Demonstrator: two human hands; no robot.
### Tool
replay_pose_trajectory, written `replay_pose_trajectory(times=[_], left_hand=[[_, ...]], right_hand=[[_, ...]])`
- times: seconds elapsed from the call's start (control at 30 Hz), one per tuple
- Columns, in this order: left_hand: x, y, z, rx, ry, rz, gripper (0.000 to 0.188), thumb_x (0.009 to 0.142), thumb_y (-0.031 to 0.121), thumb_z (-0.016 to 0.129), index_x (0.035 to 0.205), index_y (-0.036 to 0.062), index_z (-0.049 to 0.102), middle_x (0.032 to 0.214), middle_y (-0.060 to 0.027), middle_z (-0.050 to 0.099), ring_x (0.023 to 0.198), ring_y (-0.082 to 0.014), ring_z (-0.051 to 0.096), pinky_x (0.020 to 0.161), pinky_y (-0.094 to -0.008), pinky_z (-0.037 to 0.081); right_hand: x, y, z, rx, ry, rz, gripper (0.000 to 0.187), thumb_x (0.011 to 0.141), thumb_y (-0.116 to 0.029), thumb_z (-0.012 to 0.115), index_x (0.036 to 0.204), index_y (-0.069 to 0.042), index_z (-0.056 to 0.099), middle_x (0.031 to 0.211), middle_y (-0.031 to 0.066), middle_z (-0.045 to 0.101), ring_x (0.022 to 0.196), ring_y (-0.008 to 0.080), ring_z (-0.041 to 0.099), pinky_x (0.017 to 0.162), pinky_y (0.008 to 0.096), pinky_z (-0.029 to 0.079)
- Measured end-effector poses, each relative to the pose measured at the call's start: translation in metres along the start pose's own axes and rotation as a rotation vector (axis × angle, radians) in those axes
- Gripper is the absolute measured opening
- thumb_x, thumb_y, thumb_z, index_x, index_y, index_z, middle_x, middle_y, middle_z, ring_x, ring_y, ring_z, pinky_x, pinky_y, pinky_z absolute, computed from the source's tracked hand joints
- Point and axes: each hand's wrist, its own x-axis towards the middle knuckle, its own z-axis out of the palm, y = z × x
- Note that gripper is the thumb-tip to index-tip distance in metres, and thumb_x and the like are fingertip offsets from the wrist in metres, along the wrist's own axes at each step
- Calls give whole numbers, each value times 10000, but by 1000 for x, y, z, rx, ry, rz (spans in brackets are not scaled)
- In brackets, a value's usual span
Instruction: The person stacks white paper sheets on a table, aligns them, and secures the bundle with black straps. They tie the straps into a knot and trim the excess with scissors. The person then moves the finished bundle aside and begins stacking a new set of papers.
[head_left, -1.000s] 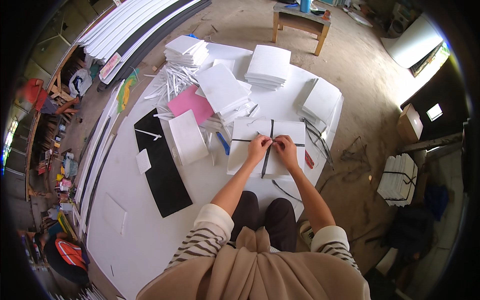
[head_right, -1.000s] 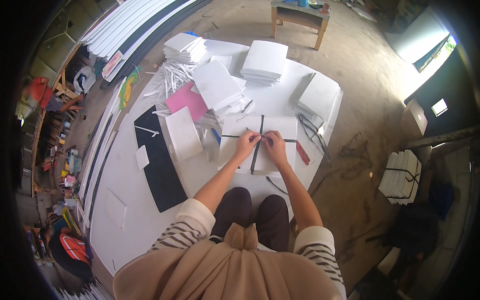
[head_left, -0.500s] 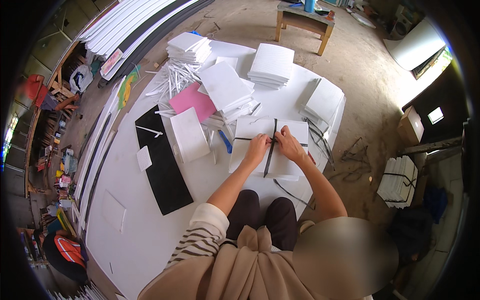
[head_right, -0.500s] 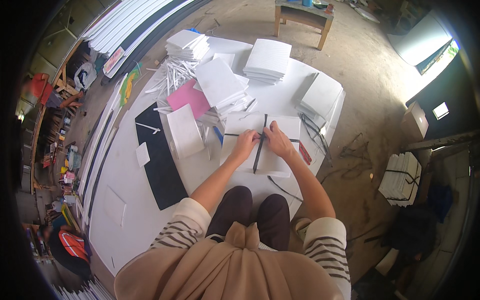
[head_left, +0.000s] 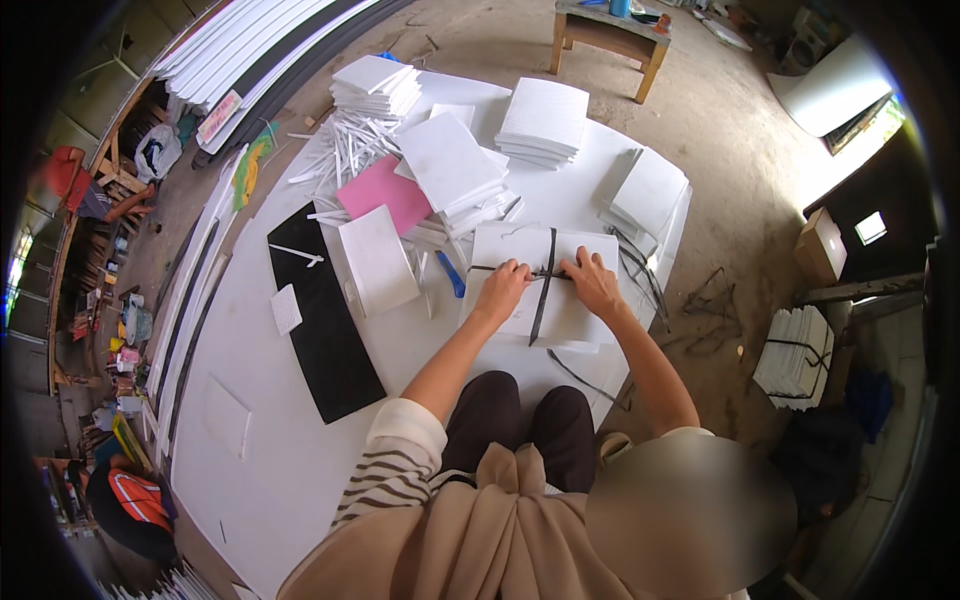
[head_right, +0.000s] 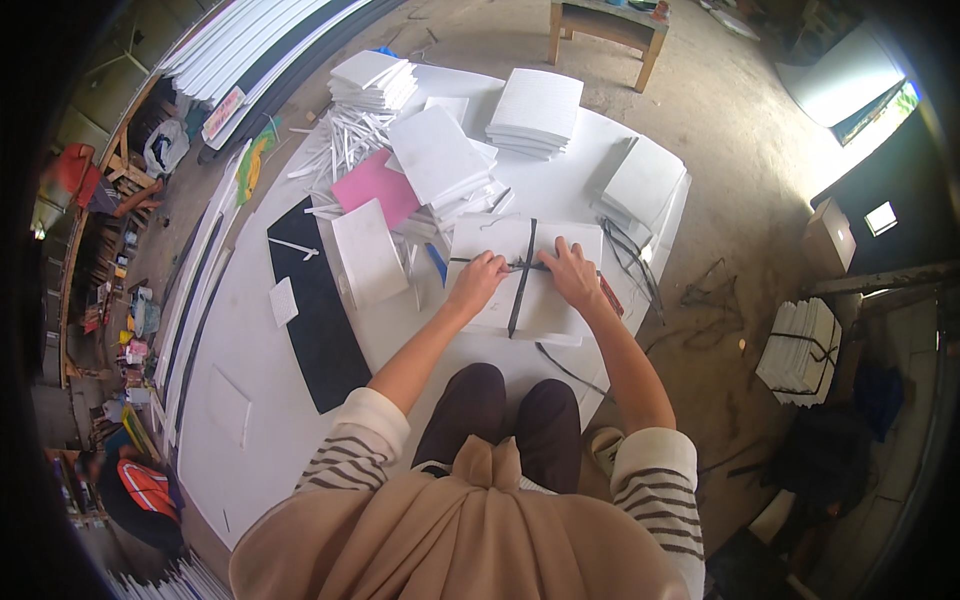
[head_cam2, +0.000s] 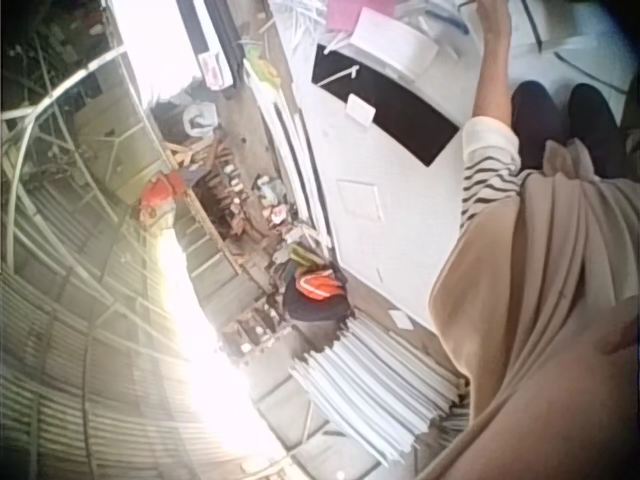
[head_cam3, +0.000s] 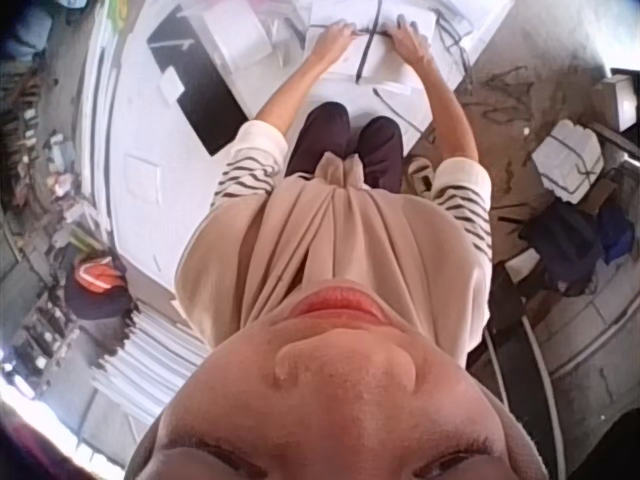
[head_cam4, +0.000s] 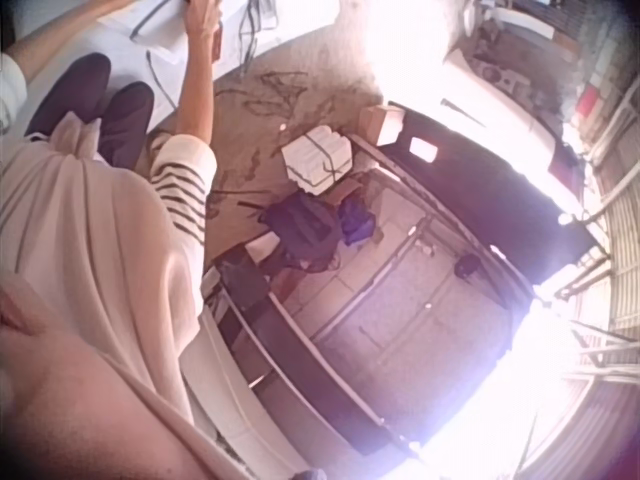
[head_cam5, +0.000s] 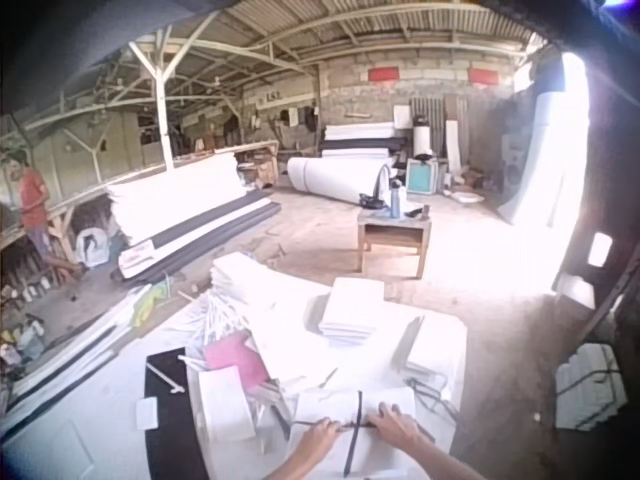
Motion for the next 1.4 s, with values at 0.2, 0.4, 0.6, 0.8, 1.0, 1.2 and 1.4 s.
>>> replay_pose_trajectory(times=[0.2,0.4,0.6,0.8,1.0,1.2,1.4], left_hand=[[-10,8,-12,43,95,5,324,753,171,575,1040,53,485,1093,-93,446,1074,-259,392,875,-391,326],[-24,11,13,340,24,37,639,814,426,430,1306,67,239,1381,-83,173,1284,-234,125,996,-518,63],[-25,-7,12,228,29,-40,681,817,451,423,1316,45,200,1381,-116,160,1287,-261,106,991,-539,47],[-63,-95,4,-584,244,-714,735,794,584,311,1309,65,238,1361,-108,223,1256,-252,191,1005,-400,153],[-40,-82,4,-1239,-152,-864,900,710,755,181,1320,94,238,1325,-100,296,1195,-240,299,961,-360,265],[-45,-93,26,-1560,-154,-883,908,709,749,234,1315,74,241,1309,-119,320,1167,-246,344,942,-363,299],[-58,-100,27,-1498,-186,-932,886,730,724,251,1321,64,221,1322,-127,295,1180,-243,330,960,-348,287]], right_hand=[[-12,-9,-5,163,117,226,266,787,-144,484,1052,-129,488,1065,80,454,996,284,438,832,459,368],[-16,-39,8,80,193,67,450,834,-290,439,1252,-152,350,1311,16,326,1232,208,254,981,498,165],[-22,-10,11,35,117,134,507,843,-341,416,1307,-191,275,1356,52,255,1261,272,190,1005,480,135],[-49,46,32,1478,36,1038,773,793,-629,301,1354,-150,69,1382,81,177,1230,256,250,969,361,229],[-66,73,99,1706,-54,947,907,738,-720,235,1337,-51,111,1352,93,238,1211,207,280,970,297,224],[-58,82,123,1658,83,978,804,784,-667,221,1280,-39,303,1240,100,399,1118,197,391,922,297,317],[-55,64,98,1753,-150,936,835,769,-683,238,1289,-30,260,1237,107,397,1118,201,395,914,304,330]])
